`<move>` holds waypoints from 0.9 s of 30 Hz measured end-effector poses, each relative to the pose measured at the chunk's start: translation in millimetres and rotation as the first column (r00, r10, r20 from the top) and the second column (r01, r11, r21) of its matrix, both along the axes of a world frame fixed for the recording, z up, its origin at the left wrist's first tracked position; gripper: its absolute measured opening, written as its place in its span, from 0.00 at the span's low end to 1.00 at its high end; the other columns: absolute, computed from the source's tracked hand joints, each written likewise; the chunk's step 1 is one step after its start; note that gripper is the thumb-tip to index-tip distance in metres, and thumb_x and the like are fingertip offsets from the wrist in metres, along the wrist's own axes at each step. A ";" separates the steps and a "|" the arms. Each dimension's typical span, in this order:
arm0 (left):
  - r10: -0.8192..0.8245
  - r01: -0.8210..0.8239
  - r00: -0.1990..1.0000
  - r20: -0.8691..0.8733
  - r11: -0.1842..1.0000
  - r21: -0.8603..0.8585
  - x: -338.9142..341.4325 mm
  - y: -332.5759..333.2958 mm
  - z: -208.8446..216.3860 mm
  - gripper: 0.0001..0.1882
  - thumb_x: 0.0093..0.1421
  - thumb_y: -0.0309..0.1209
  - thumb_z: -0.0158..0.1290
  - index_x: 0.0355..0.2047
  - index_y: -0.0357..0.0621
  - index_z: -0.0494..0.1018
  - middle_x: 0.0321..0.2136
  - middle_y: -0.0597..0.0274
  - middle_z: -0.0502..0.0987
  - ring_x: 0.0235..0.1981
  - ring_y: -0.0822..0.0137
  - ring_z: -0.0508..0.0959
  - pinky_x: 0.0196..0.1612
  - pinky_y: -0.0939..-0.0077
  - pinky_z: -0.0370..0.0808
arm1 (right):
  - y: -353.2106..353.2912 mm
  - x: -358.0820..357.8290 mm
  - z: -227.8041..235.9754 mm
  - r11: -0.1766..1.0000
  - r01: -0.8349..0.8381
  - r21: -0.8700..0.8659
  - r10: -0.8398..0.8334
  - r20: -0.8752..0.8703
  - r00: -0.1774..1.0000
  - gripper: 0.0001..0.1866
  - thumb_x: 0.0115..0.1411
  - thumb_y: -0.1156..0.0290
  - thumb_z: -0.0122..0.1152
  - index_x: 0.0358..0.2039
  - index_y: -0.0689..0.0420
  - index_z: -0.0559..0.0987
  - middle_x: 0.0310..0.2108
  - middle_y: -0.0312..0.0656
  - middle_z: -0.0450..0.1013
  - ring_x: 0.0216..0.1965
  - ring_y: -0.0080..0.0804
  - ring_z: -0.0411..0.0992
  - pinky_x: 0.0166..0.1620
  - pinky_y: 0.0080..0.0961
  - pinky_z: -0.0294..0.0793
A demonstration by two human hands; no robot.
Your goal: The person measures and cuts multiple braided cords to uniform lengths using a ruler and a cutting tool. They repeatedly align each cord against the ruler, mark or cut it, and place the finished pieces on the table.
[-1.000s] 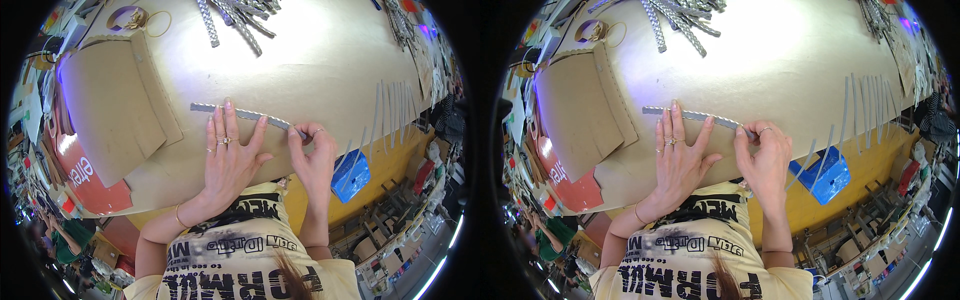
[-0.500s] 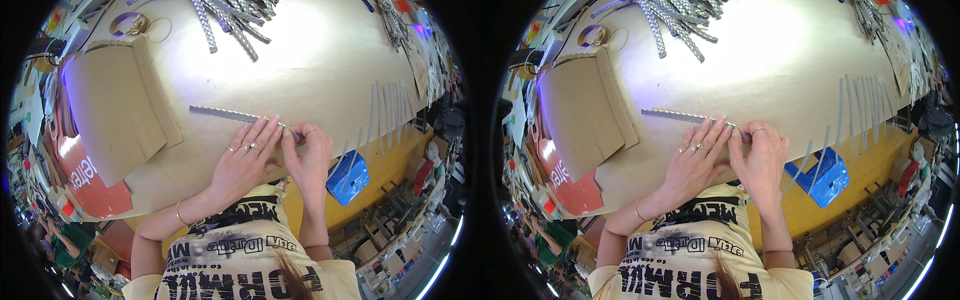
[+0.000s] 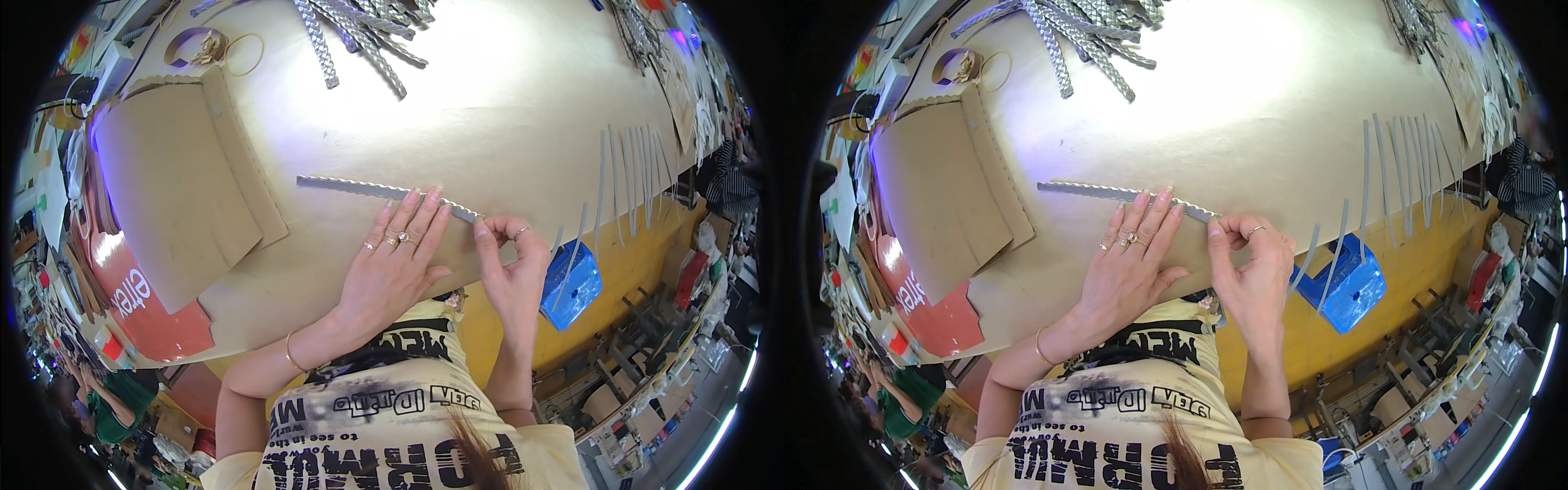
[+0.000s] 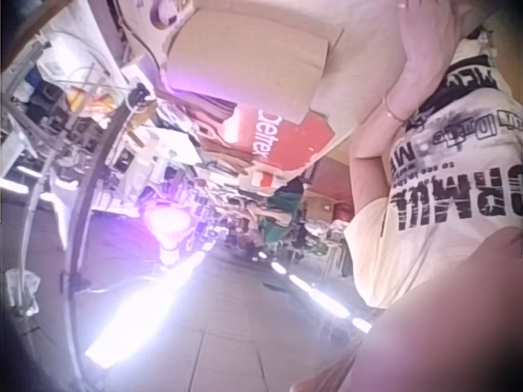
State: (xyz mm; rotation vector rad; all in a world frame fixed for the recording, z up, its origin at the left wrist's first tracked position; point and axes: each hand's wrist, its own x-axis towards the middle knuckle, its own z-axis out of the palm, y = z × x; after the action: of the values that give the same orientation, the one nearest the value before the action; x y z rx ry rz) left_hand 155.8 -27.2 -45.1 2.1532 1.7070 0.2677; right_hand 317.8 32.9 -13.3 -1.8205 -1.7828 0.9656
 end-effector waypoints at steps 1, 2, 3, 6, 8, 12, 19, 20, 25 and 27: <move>-0.001 0.001 1.000 0.000 1.000 -0.002 -0.1 0.0 0.3 0.42 0.58 0.53 0.54 0.68 0.44 0.57 0.69 0.58 0.55 0.71 0.60 0.54 0.70 0.60 0.52 | -0.6 -0.3 -0.1 1.000 -0.001 -0.001 0.001 0.000 1.000 0.05 0.57 0.70 0.64 0.27 0.56 0.80 0.24 0.35 0.76 0.26 0.27 0.71 0.42 0.28 0.61; 0.000 0.000 1.000 0.001 1.000 -0.002 -0.4 0.2 0.6 0.42 0.58 0.53 0.54 0.68 0.44 0.57 0.69 0.57 0.55 0.71 0.59 0.54 0.70 0.60 0.52 | -0.7 -0.8 -0.2 1.000 -0.004 0.000 0.004 0.011 1.000 0.05 0.57 0.71 0.64 0.27 0.56 0.79 0.24 0.35 0.75 0.26 0.27 0.71 0.42 0.28 0.60; 0.001 -0.001 1.000 0.004 1.000 -0.003 -0.5 0.4 1.0 0.43 0.58 0.52 0.55 0.68 0.44 0.57 0.69 0.57 0.55 0.71 0.59 0.54 0.70 0.60 0.52 | -0.8 -1.3 -0.3 1.000 -0.006 0.001 0.006 0.022 1.000 0.05 0.57 0.71 0.64 0.26 0.56 0.79 0.24 0.35 0.75 0.26 0.27 0.71 0.42 0.28 0.60; 0.009 -0.007 0.999 0.049 0.999 -0.041 -0.5 0.9 3.2 0.43 0.57 0.52 0.55 0.68 0.43 0.57 0.70 0.56 0.54 0.71 0.57 0.54 0.70 0.59 0.52 | 0.5 -2.2 -1.0 1.000 -0.017 0.011 0.016 0.035 0.999 0.05 0.57 0.72 0.63 0.26 0.56 0.79 0.23 0.34 0.74 0.26 0.27 0.71 0.41 0.28 0.60; 0.020 -0.016 0.997 0.074 0.998 -0.057 0.0 1.0 4.5 0.44 0.57 0.52 0.56 0.67 0.43 0.57 0.70 0.55 0.54 0.71 0.57 0.54 0.70 0.58 0.52 | 0.9 -2.5 -1.8 0.999 -0.025 0.020 0.024 0.041 0.999 0.05 0.57 0.72 0.63 0.26 0.56 0.79 0.23 0.34 0.74 0.26 0.27 0.71 0.41 0.28 0.60; 0.035 -0.031 0.997 0.067 0.998 -0.048 4.1 0.9 5.1 0.43 0.55 0.53 0.57 0.67 0.48 0.59 0.70 0.54 0.53 0.70 0.55 0.54 0.70 0.56 0.52 | 0.3 -3.1 -3.6 0.999 -0.020 0.025 0.018 0.064 0.998 0.05 0.56 0.71 0.63 0.26 0.57 0.79 0.22 0.35 0.74 0.25 0.28 0.71 0.41 0.28 0.60; 0.052 -0.050 0.998 -0.038 0.998 0.043 13.9 0.9 2.7 0.39 0.55 0.55 0.57 0.66 0.59 0.62 0.68 0.51 0.55 0.69 0.50 0.56 0.68 0.52 0.56 | -1.9 -6.4 -6.3 0.999 0.021 0.045 -0.024 0.066 0.998 0.06 0.55 0.70 0.65 0.25 0.57 0.78 0.21 0.36 0.73 0.24 0.30 0.71 0.40 0.28 0.61; 0.048 -0.046 0.998 -0.046 0.998 0.045 14.5 1.0 2.8 0.39 0.55 0.56 0.56 0.65 0.60 0.63 0.68 0.50 0.55 0.69 0.49 0.56 0.68 0.52 0.56 | -3.1 -5.1 -5.9 0.998 0.038 0.049 -0.043 0.100 0.994 0.06 0.55 0.70 0.66 0.26 0.56 0.78 0.22 0.36 0.73 0.25 0.30 0.71 0.40 0.28 0.61; 0.034 -0.029 0.995 -0.091 0.998 0.056 15.0 1.5 2.6 0.38 0.57 0.57 0.54 0.66 0.60 0.63 0.67 0.48 0.56 0.68 0.48 0.58 0.67 0.50 0.57 | -19.0 8.8 -4.5 0.984 0.036 0.177 -0.079 0.237 0.968 0.05 0.55 0.72 0.67 0.31 0.55 0.79 0.24 0.34 0.72 0.28 0.29 0.71 0.42 0.28 0.62; 0.035 -0.029 0.993 -0.111 0.998 0.062 16.4 1.8 2.4 0.39 0.56 0.58 0.54 0.66 0.60 0.62 0.67 0.47 0.56 0.68 0.47 0.58 0.68 0.49 0.57 | -28.5 12.3 -7.9 0.954 -0.045 0.298 -0.033 0.251 0.967 0.09 0.55 0.74 0.66 0.37 0.54 0.80 0.27 0.34 0.72 0.31 0.29 0.71 0.43 0.29 0.62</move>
State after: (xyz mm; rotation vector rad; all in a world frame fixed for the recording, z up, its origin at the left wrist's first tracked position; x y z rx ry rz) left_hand 172.2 -25.5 -42.8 2.2236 1.8178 0.2131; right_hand 330.0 4.4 -21.1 -1.8022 -1.9602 0.4411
